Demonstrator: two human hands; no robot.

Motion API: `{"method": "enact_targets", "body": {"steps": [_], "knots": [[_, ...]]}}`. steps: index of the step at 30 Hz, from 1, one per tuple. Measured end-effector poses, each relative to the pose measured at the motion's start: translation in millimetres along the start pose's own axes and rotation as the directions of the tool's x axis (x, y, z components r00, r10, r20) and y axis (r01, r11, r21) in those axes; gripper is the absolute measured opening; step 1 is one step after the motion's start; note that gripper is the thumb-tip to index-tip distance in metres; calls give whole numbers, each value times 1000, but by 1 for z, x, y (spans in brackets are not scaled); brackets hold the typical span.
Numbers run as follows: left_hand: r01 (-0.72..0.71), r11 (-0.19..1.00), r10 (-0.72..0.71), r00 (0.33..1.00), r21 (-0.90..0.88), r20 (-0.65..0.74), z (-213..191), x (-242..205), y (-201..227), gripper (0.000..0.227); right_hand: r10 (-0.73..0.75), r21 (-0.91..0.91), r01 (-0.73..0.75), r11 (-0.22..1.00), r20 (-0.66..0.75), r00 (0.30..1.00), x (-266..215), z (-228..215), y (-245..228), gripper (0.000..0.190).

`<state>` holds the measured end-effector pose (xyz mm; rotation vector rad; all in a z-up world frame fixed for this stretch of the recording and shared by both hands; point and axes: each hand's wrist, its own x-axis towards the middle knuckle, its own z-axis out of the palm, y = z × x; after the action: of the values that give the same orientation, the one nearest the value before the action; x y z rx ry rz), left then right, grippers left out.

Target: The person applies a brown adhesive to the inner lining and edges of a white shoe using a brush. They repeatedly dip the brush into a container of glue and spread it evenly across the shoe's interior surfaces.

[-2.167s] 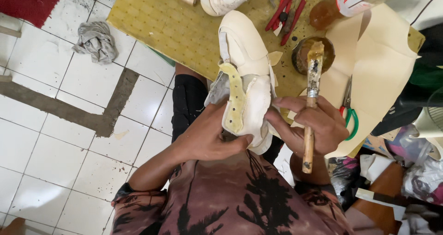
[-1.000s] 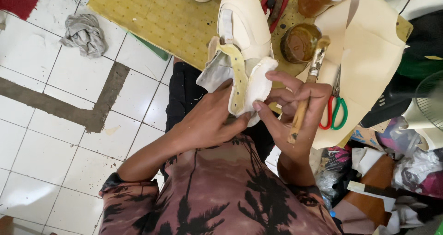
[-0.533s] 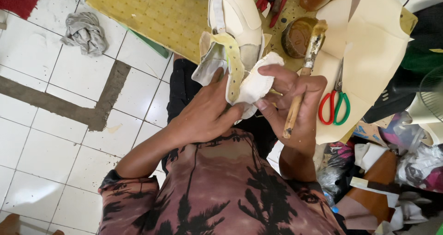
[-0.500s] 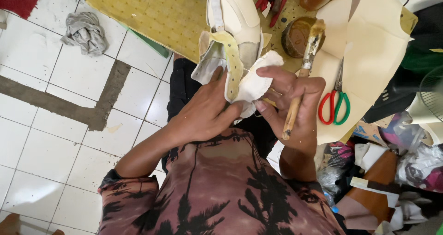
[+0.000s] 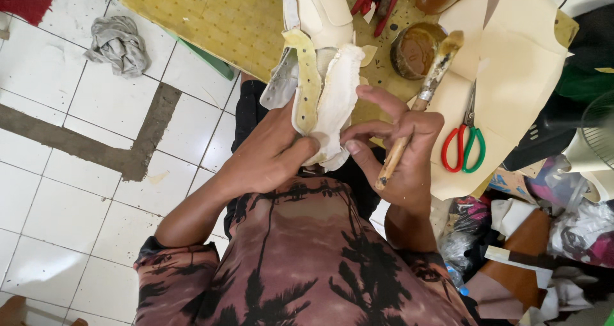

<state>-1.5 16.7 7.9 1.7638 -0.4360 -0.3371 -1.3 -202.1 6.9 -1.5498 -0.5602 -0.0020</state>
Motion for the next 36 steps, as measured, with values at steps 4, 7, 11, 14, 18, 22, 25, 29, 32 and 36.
{"method": "enact_targets", "body": {"steps": [4,7,11,14,18,22,25,29,32,36], "knots": [[57,998,-58,998,-16,-12,-1,0,1,56,-20,-73,25,997,64,998,-4,2,1,46],[56,996,-57,998,-74,-17,0,1,-2,41,-86,-58,97,994,169,982,-7,0,12,45],[79,985,-79,997,-156,9,-4,1,-4,44,-36,36,30,999,172,985,-14,-2,13,45],[66,973,-62,998,-219,26,-5,2,-10,28,-139,-99,149,984,102,985,-18,-10,19,46],[-79,837,98,995,-541,6,-6,0,-29,68,-317,-69,312,947,-62,946,-20,-49,30,38],[153,906,-94,982,-396,164,-15,-3,-9,58,-297,-238,220,946,-361,884,-18,-87,32,36],[225,825,-124,967,-518,223,-12,-3,-16,46,-29,-300,-184,936,-588,808,-7,-99,35,25],[318,784,-131,924,-533,359,-16,0,-16,51,117,-495,-341,799,-428,896,-1,-123,58,10],[391,809,-219,893,-439,392,-20,0,-14,48,265,-383,-472,794,-481,836,6,-126,74,16],[417,735,-193,884,-534,425,-18,-2,-34,33,248,-411,-463,785,-476,844,9,-130,82,11]]}}
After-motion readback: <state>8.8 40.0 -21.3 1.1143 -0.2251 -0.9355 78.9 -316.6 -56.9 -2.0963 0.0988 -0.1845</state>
